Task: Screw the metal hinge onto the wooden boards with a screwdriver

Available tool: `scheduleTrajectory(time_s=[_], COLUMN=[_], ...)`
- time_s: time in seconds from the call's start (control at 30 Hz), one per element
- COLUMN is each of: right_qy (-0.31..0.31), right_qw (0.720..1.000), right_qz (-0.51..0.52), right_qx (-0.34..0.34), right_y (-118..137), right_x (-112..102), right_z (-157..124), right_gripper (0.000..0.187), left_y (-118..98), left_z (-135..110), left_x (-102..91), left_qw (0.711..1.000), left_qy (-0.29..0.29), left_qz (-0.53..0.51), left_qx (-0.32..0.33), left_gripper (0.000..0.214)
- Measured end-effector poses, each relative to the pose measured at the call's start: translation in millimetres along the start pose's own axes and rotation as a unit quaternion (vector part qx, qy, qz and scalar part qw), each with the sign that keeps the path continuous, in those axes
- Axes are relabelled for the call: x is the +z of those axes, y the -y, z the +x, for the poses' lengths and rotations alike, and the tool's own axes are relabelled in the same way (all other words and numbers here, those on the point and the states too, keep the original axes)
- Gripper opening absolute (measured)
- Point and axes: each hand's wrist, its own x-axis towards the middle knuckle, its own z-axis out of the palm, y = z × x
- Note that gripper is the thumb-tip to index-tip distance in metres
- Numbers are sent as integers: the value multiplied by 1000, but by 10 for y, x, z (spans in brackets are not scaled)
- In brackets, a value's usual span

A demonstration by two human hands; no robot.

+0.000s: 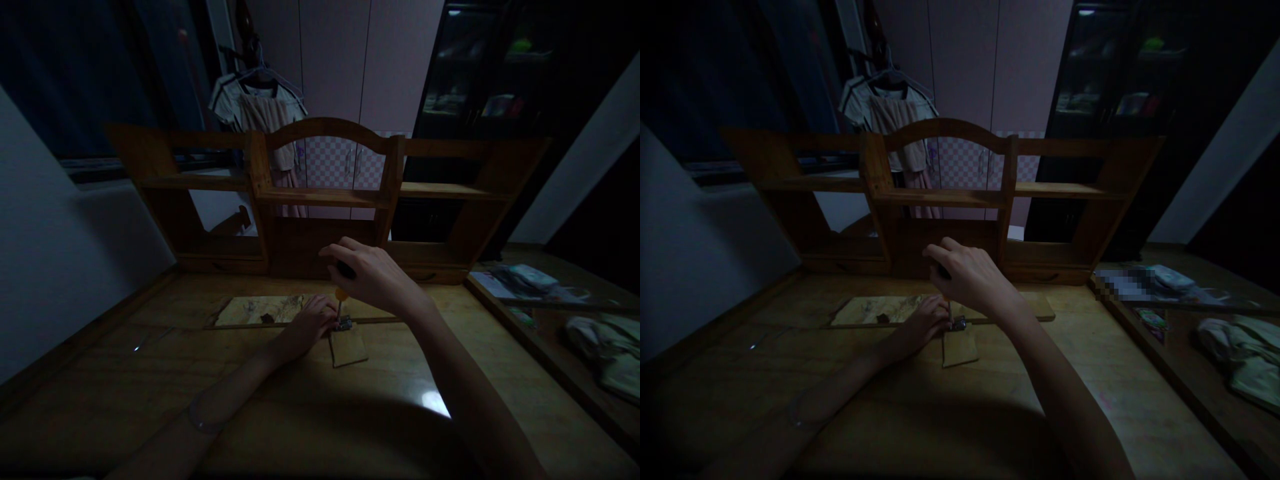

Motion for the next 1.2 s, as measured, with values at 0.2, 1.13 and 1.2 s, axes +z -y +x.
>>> scheduleTrajectory(time_s=[0.2, 1.13, 1.2], right_qy=[-5, -13, -13], right_qw=[1000, 1000, 1000], right_qz=[-5, -8, -10], right_qx=[5, 9, 11], right_y=[-16, -29, -25], right_x=[-1, 24, 22], right_z=[3, 8, 9], right_gripper=[27, 28, 27], left_y=[37, 6, -11], left_z=[-2, -25, -25], left_x=[-2, -16, -32], left_qw=[1000, 999, 999], left_qy=[6, -21, -23], left_qz=[-8, -7, -9], left_qx=[13, 34, 36], left_gripper=[5, 14, 17])
